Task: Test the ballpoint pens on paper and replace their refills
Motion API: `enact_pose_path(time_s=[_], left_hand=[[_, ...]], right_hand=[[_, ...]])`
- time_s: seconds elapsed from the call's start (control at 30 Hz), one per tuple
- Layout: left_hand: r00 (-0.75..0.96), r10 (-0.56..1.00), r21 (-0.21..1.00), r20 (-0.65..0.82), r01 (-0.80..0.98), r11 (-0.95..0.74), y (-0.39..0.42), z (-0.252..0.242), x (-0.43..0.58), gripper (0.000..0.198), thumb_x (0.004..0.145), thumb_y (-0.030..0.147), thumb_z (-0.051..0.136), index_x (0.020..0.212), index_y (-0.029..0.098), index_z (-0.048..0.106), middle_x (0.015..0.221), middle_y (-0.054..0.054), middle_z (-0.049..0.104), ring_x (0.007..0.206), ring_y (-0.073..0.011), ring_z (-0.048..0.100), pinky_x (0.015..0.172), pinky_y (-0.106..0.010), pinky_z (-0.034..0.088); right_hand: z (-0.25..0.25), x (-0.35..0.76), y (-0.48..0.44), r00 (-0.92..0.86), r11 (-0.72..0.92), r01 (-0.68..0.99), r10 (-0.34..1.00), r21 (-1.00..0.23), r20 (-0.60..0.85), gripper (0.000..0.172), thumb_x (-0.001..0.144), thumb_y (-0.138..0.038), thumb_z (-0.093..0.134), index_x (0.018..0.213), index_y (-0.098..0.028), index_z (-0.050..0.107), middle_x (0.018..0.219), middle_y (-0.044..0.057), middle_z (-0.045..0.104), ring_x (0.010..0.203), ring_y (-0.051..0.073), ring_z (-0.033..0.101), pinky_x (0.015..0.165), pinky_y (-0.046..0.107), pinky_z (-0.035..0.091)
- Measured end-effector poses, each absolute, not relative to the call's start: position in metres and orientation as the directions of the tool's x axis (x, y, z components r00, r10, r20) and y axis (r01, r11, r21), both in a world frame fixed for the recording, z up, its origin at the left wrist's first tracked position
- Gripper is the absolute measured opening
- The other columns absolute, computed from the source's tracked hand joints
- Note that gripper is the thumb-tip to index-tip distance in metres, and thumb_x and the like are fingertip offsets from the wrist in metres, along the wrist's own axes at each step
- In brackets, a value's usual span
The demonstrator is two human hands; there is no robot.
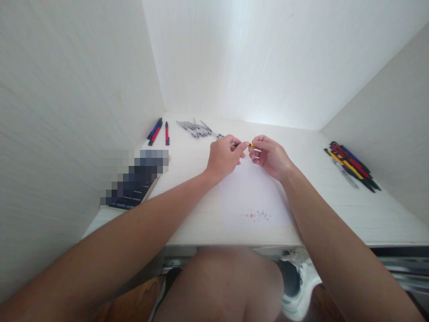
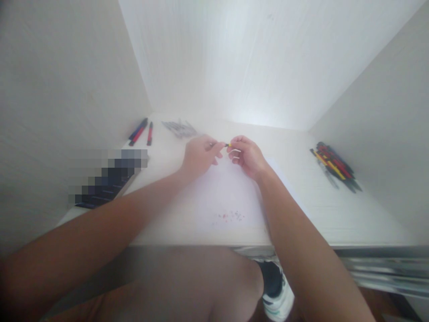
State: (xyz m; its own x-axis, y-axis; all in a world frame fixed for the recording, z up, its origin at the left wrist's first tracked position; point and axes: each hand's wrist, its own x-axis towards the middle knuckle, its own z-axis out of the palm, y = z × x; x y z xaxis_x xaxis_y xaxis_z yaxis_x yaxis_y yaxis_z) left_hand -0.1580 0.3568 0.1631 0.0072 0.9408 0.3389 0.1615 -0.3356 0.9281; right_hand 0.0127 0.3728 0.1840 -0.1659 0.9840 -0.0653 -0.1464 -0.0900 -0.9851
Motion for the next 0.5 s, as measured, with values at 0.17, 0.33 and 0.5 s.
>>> enact_pose_path(time_s=[0.17,0.33,0.5], left_hand=[[-0.008,0.935,0.921,0.355,0.176,-0.348,0.3575,0.1652,-0.1583,0.032,0.101,0.039,0.057,0.084,0.017,0.072,0.076,-0.001,0.077,0.052,-0.0093,0.067,0.050,-0.019,0.048],[-0.027,0.934,0.929,0.357,0.114,-0.352,0.3624,0.1591,-0.1548,0.023,0.102,0.029,0.052,0.092,0.019,0.070,0.079,0.000,0.077,0.059,-0.0105,0.071,0.057,-0.020,0.053],[-0.063,0.966,0.965,0.252,-0.056,-0.255,0.3638,0.1577,-0.1514,0.005,0.099,0.021,0.056,0.094,0.020,0.057,0.082,-0.002,0.078,0.062,-0.0123,0.072,0.061,-0.023,0.059]], right_hand=[[0.1832,0.0133,0.3740,-0.172,-0.096,-0.190,0.983,-0.977,-0.063,0.027,0.072,-0.020,0.082,0.087,-0.021,0.060,0.088,-0.001,0.065,0.072,0.014,0.062,0.055,0.025,0.037],[0.1817,0.0159,0.3748,-0.195,-0.090,-0.214,0.980,-0.973,-0.048,0.030,0.072,-0.021,0.084,0.091,-0.022,0.062,0.092,-0.001,0.064,0.077,0.014,0.062,0.058,0.025,0.041],[0.1801,0.0164,0.3755,-0.168,-0.025,-0.176,0.986,-0.984,0.005,0.041,0.066,-0.027,0.090,0.092,-0.023,0.059,0.088,-0.003,0.061,0.073,0.012,0.060,0.056,0.023,0.039]])
